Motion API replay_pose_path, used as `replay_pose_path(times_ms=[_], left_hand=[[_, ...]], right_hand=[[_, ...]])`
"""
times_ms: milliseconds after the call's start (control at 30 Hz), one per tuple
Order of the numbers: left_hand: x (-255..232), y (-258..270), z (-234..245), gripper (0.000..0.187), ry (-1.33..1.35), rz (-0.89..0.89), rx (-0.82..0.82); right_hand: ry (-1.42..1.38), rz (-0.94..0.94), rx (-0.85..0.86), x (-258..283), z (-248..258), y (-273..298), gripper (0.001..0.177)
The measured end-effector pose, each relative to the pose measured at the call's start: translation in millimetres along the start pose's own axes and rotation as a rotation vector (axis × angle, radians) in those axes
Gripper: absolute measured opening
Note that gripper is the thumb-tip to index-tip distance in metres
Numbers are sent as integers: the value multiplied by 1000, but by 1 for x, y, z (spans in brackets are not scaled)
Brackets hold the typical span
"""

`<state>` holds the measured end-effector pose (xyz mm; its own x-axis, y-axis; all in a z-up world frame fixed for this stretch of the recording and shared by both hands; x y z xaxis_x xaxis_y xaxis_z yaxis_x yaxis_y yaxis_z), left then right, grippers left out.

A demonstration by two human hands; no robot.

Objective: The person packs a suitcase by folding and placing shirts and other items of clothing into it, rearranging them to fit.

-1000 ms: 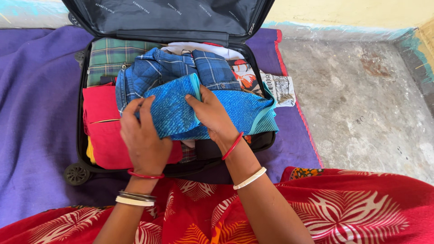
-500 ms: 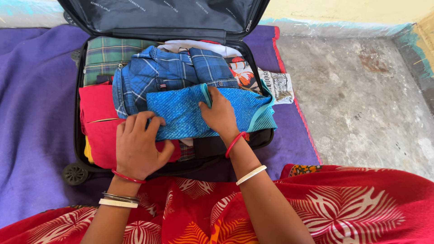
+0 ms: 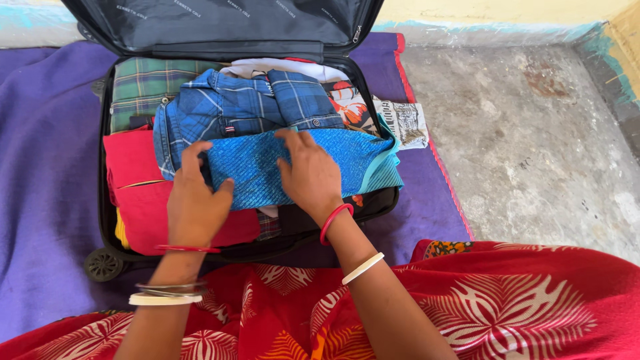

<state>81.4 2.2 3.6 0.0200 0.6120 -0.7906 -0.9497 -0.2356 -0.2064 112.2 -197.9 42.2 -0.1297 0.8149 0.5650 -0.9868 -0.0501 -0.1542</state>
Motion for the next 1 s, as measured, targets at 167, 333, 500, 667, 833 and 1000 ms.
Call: replay_pose_path(times_ms=[167, 333, 500, 667, 833, 1000], left_hand=[[7, -4, -14, 46, 391, 241, 319], [-21, -3, -8, 40, 126, -94, 153], [-17, -3, -26, 73, 643, 131, 535], [-21, -14, 10, 91, 702, 156, 539], [-1, -29, 59, 94, 684, 113, 393], [32, -34, 101, 94, 489, 158, 304]], right_hand=[[37, 219, -52, -7, -4, 5, 46], [-57, 205, -65, -13, 2, 6, 49], [-9, 178, -72, -9, 6, 10, 44], [-75, 241, -145, 9, 6, 10, 41], [-210, 413, -72, 44, -23, 14, 48], [-267, 420, 69, 72, -55, 23, 55]])
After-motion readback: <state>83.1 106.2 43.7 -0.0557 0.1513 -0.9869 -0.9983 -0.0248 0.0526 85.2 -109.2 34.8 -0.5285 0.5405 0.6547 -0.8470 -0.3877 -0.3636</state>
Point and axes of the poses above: each hand's wrist, its own y-axis away from the middle knuckle, its own z-axis out of the back of the hand, x = y × z, the point moved 5 cm from there along -y, towards the middle knuckle, and after that the axes turned 1 degree about -x, right-handed, at the moved point
